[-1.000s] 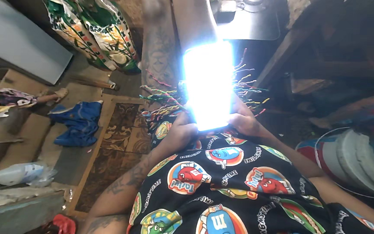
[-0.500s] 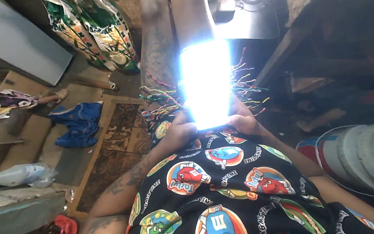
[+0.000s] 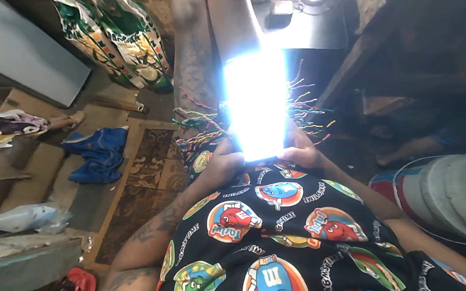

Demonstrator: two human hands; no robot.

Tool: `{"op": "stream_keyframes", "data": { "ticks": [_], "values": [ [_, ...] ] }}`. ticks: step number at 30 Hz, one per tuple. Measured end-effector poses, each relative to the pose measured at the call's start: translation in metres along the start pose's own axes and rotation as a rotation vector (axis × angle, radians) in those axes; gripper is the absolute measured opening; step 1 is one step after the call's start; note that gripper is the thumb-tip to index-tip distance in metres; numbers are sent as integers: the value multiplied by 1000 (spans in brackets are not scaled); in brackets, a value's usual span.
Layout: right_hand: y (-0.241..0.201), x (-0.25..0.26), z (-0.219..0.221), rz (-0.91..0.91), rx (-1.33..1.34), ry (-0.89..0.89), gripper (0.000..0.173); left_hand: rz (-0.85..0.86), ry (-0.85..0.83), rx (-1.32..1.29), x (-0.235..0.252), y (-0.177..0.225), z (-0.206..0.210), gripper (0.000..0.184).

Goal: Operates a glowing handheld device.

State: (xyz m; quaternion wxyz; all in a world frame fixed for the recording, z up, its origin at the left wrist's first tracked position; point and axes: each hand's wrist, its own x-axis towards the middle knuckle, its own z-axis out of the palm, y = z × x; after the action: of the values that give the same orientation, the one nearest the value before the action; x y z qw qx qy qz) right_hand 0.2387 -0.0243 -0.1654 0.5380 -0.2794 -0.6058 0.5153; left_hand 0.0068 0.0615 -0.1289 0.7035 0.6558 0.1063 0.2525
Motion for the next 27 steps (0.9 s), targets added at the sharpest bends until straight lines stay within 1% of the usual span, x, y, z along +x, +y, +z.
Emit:
{"op": "stream_keyframes", "data": {
  "ticks": [1,4,6,11,13,16,20,23,25,26,27],
  "values": [
    [0,0,-1,-1,-19,-4,77,-11,13,7,0,3,2,17],
    [3,-3,-4,-11,-52,0,74,39,-13,-17,1,-6,-1,13],
    [4,-5,-4,0,-53,16,76,43,-23,-11,1,-10,-2,12],
    [-1,0,1,-24,-14,-4,75,62,-36,-30,1,-11,-3,14],
    [1,-1,-2,-19,-25,-20,77,61,-39,-33,2,-10,-2,15],
    [3,-4,-5,-1,-48,-2,76,62,-42,-31,3,-12,-2,14],
    [7,-9,-5,3,-61,43,83,45,-29,-27,2,-9,-1,14],
    [8,-6,-5,-28,-49,9,75,-22,14,30,1,9,6,18],
    [7,-5,-5,-41,-48,-2,68,-33,17,34,1,13,7,18],
    [7,-6,-5,-32,-51,14,68,-13,5,18,1,9,6,17],
    [6,-6,-5,-23,-54,15,72,6,-6,0,1,5,5,15]
  ]
}}
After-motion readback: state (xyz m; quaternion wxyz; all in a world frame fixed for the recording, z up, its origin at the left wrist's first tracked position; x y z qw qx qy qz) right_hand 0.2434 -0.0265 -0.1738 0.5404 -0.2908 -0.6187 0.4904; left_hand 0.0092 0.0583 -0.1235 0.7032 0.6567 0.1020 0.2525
